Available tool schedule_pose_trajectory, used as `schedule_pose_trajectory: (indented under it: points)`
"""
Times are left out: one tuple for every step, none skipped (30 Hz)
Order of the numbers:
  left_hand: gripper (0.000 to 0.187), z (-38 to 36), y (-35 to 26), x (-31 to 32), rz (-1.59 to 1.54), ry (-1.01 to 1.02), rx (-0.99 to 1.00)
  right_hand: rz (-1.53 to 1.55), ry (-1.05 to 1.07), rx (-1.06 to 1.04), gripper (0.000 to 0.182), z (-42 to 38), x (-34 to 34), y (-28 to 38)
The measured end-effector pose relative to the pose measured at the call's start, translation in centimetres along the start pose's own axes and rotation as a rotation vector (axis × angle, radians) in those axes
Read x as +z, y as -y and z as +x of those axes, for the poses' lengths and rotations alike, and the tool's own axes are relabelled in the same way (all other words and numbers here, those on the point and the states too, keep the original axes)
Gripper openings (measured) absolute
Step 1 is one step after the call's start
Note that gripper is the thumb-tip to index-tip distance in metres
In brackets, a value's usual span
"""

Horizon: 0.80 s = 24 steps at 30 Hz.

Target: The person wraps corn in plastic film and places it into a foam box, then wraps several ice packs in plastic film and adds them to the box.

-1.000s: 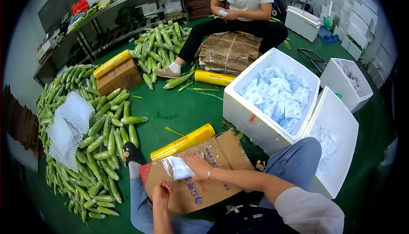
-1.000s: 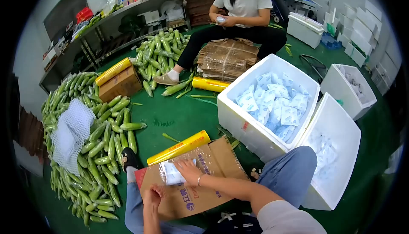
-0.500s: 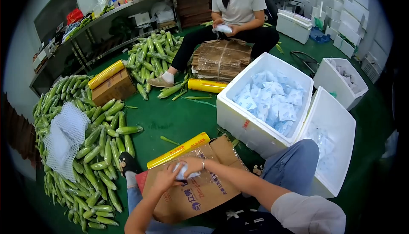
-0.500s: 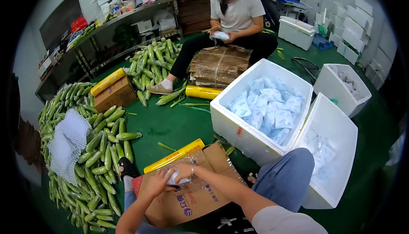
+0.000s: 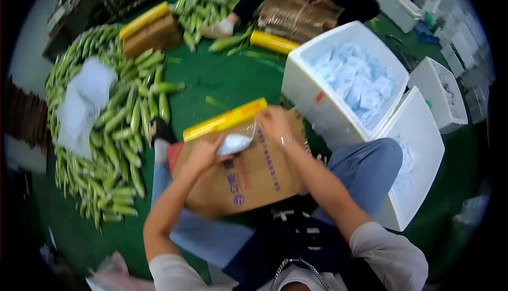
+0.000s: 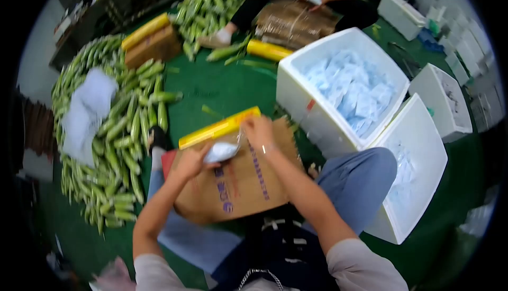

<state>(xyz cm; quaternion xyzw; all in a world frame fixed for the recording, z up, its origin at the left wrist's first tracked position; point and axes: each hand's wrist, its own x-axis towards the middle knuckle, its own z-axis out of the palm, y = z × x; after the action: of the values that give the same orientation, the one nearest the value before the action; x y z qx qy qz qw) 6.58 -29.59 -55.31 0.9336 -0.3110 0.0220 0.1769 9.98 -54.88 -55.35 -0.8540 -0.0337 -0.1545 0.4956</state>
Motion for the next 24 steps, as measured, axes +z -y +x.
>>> schedule_pose_trajectory:
  points:
    - [0.059,0.1,-1.2,-0.6,-0.039,0.066,-0.05,-0.039,0.152,0.107,0.013,1.4,0.2,2.0]
    - [0.057,-0.1,-1.9,-0.9,-0.104,0.078,-0.074,-0.115,0.154,-0.002,0.011,1.7,1.8,2.1]
    - [0.057,-0.2,-2.3,-1.3,-0.16,0.085,-0.093,-0.101,0.226,0.007,0.011,0.6,2.4,3.6]
    - [0.055,0.0,-2.5,-1.8,-0.314,0.093,-0.083,-0.178,0.389,-0.015,0.019,-1.1,1.5,5.7]
    - [0.055,0.0,-2.0,-1.8,-0.308,0.099,-0.107,-0.257,0.548,-0.041,0.029,-3.9,0.4,6.9]
    - [0.055,0.1,-1.2,-1.1,-0.447,0.331,-0.274,-0.237,0.539,-0.216,0.039,-6.8,-0.3,6.6]
    - [0.055,-0.1,-0.4,0.1,-0.588,0.562,-0.436,-0.218,0.522,-0.39,0.05,-9.2,-1.0,6.1]
    - [0.051,-1.1,1.5,3.6,-0.688,0.633,-0.445,-0.214,0.528,-0.386,0.05,-11.2,-1.5,5.8]
    - [0.051,-1.8,1.8,5.7,-0.694,0.636,-0.448,-0.339,0.537,-0.454,0.058,-12.7,-2.1,5.5]
    - [0.049,-2.5,1.6,7.3,-0.781,0.626,-0.537,-0.463,0.543,-0.521,0.065,-13.5,-2.5,5.2]
    - [0.047,-2.8,1.1,8.3,-0.866,0.615,-0.625,-0.462,0.546,-0.514,0.065,-13.9,-2.2,3.9]
    - [0.043,-1.5,-1.2,5.1,-0.885,0.797,-0.695,-0.519,0.604,-0.555,0.071,-14.0,-1.4,2.1]
    - [0.043,-1.4,-1.3,5.5,-0.886,0.798,-0.695,-0.576,0.66,-0.598,0.078,-14.1,-0.8,0.5]
    - [0.04,-1.5,-1.2,5.8,-0.711,0.774,-0.598,-0.562,0.669,-0.634,0.082,-13.3,-1.4,1.5]
    - [0.038,-0.9,-1.9,4.3,-0.533,0.748,-0.499,-0.557,0.664,-0.633,0.082,-12.5,-0.9,1.0]
    - [0.038,-0.2,-2.5,2.7,-0.355,0.805,-0.342,-0.459,0.91,-0.413,0.081,-11.7,-0.4,0.2]
    - [0.038,-0.4,-3.3,1.2,-0.352,0.814,-0.34,-0.348,1.143,-0.18,0.081,-10.8,0.0,-0.3]
    - [0.041,-1.0,-4.2,0.3,-0.081,0.41,-0.205,-0.328,1.22,-0.203,0.076,-8.8,-0.1,0.1]
    - [0.045,-1.1,-5.0,-0.2,0.183,-0.017,-0.06,-0.344,1.202,-0.206,0.076,-7.5,1.1,-0.8]
    - [0.052,-1.8,-5.9,-0.4,0.122,0.127,-0.125,-0.285,1.496,-0.135,0.075,-5.7,3.4,-2.1]
    - [0.06,-2.6,-6.9,-0.3,0.066,0.262,-0.176,-0.227,1.77,-0.051,0.074,-3.1,4.9,-3.0]
    - [0.063,-2.6,-7.9,-0.5,0.108,0.217,-0.17,0.016,1.789,-0.025,0.063,-1.6,5.2,-3.1]
    - [0.066,-2.3,-8.5,-0.1,0.145,0.163,-0.152,0.345,1.675,0.226,0.055,-0.7,5.0,-3.0]
    - [0.07,-2.0,-7.6,1.0,0.147,0.095,-0.169,0.678,1.509,0.437,0.047,-0.2,5.4,-3.0]
